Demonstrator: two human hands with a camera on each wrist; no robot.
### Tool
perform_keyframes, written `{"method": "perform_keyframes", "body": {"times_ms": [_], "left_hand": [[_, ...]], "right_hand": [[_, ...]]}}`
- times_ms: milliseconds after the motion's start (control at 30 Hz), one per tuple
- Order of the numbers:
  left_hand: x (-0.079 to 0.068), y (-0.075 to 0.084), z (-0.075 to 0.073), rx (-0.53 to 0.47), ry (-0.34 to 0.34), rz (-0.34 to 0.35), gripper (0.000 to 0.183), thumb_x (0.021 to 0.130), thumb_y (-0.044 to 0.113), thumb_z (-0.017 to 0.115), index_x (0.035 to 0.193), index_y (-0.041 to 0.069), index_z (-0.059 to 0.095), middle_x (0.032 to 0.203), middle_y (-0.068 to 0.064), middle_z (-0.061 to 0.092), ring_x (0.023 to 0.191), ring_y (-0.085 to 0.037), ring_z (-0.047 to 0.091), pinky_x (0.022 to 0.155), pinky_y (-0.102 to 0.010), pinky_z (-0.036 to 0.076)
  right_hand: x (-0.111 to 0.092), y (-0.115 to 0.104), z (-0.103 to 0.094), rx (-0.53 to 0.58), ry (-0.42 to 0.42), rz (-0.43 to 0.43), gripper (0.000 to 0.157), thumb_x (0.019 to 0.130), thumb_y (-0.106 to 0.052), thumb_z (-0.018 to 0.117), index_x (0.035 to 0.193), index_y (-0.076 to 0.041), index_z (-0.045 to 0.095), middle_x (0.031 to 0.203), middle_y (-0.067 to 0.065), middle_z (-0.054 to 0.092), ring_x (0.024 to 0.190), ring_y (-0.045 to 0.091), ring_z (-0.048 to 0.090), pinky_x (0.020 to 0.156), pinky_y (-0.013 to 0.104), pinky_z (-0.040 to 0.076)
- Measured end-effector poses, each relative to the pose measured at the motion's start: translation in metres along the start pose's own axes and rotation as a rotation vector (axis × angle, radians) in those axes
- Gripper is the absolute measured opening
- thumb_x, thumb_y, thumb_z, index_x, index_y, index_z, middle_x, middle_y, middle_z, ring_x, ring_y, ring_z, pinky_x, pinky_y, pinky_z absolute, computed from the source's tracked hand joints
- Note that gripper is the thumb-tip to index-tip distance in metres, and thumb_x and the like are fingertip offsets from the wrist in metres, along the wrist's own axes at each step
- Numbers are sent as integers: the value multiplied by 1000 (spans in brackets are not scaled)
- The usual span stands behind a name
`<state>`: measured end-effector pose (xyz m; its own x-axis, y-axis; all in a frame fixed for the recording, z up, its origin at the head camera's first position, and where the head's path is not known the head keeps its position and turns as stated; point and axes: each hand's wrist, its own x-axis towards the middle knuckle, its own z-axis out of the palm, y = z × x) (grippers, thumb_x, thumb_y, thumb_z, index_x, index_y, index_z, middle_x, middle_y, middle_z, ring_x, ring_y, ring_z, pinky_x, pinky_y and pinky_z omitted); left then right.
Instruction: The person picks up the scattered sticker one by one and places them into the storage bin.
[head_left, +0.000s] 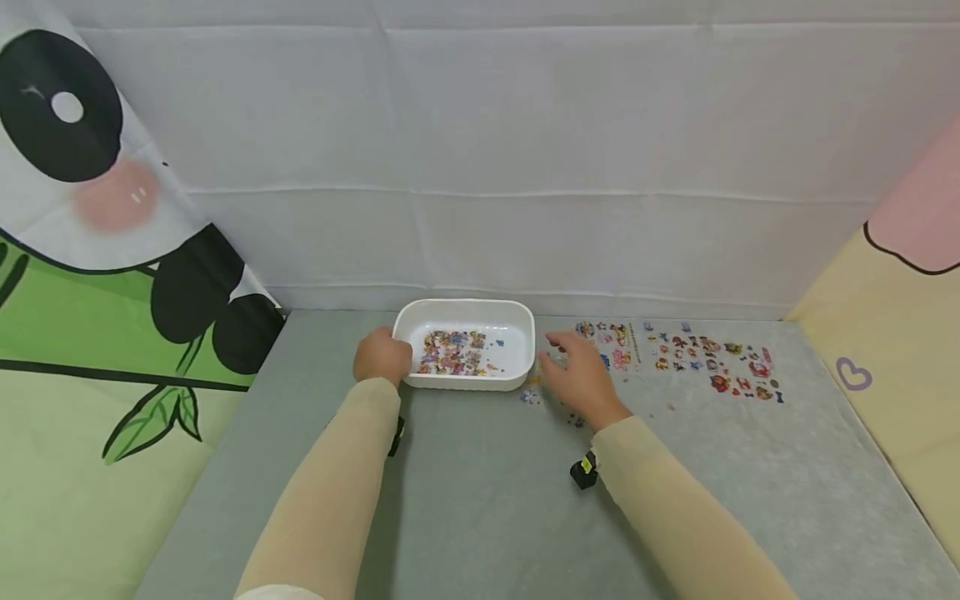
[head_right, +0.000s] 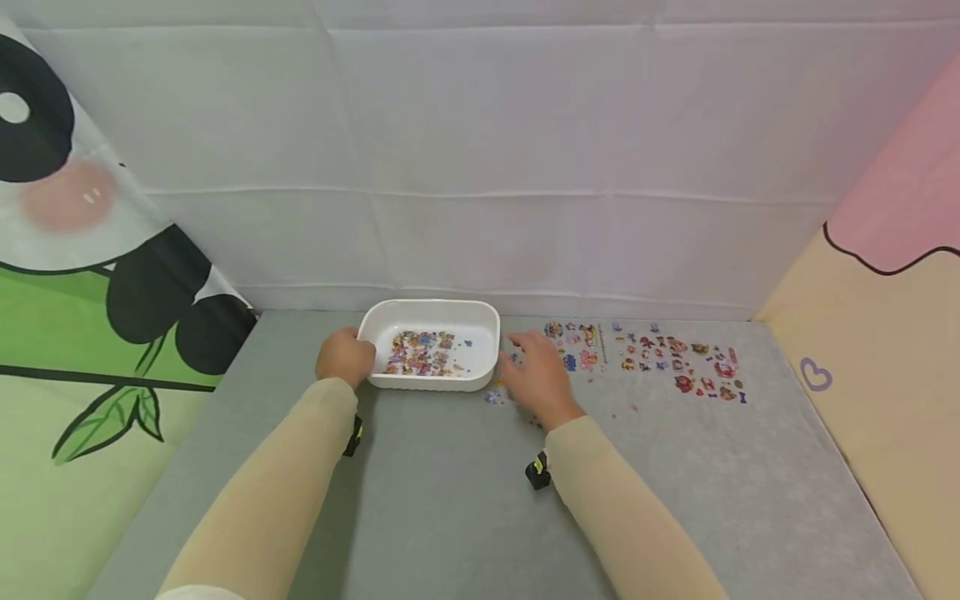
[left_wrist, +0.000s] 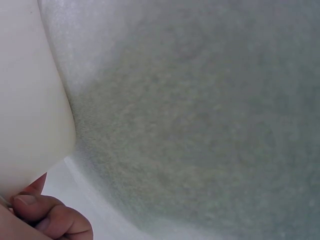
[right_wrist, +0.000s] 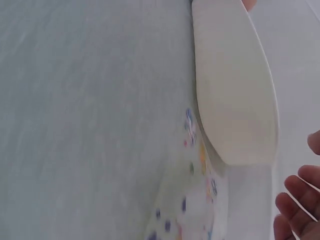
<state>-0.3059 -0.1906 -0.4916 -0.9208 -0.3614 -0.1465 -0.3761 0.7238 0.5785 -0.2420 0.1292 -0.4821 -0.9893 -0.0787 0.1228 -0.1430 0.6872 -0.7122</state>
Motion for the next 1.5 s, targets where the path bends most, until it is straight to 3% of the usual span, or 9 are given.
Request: {"method": "perform_keyframes", "body": {"times_ms": [433, 700, 1167, 1500], "left_hand": [[0, 0, 3, 4, 5, 2, 45, 97, 15, 50, 138, 2, 63, 127, -20, 68, 112, -38, 64, 94, -56, 51], [2, -3, 1, 20, 9, 5, 44, 98, 15, 50, 137, 1, 63, 125, -21, 69, 109, -38, 65, 91, -56, 53], [2, -3, 3, 8, 6, 24, 42, 97, 15, 51, 134, 2, 65, 122, -20, 70, 107, -38, 66, 90, -55, 53], [1, -3, 2, 12, -2, 9, 44, 98, 16, 50, 136, 1, 64, 125, -20, 69, 110, -38, 65, 93, -56, 52]], "right_hand": [[-15, 51, -59, -60, -25, 28, 53, 105, -32, 58, 149, -3, 51, 141, 19, 56, 127, 40, 53, 102, 59, 44], [-12, 69, -78, -83, -46, 57, 55, 106, -35, 55, 151, -3, 49, 140, 20, 54, 126, 40, 52, 100, 60, 44], [-20, 124, -116, -298, -93, 67, 53, 104, -25, 57, 143, 10, 50, 142, 33, 50, 130, 51, 47, 104, 66, 38], [-16, 164, -155, -339, -94, 97, 54, 103, -24, 56, 140, 16, 50, 139, 40, 45, 126, 58, 43, 101, 71, 35]]}}
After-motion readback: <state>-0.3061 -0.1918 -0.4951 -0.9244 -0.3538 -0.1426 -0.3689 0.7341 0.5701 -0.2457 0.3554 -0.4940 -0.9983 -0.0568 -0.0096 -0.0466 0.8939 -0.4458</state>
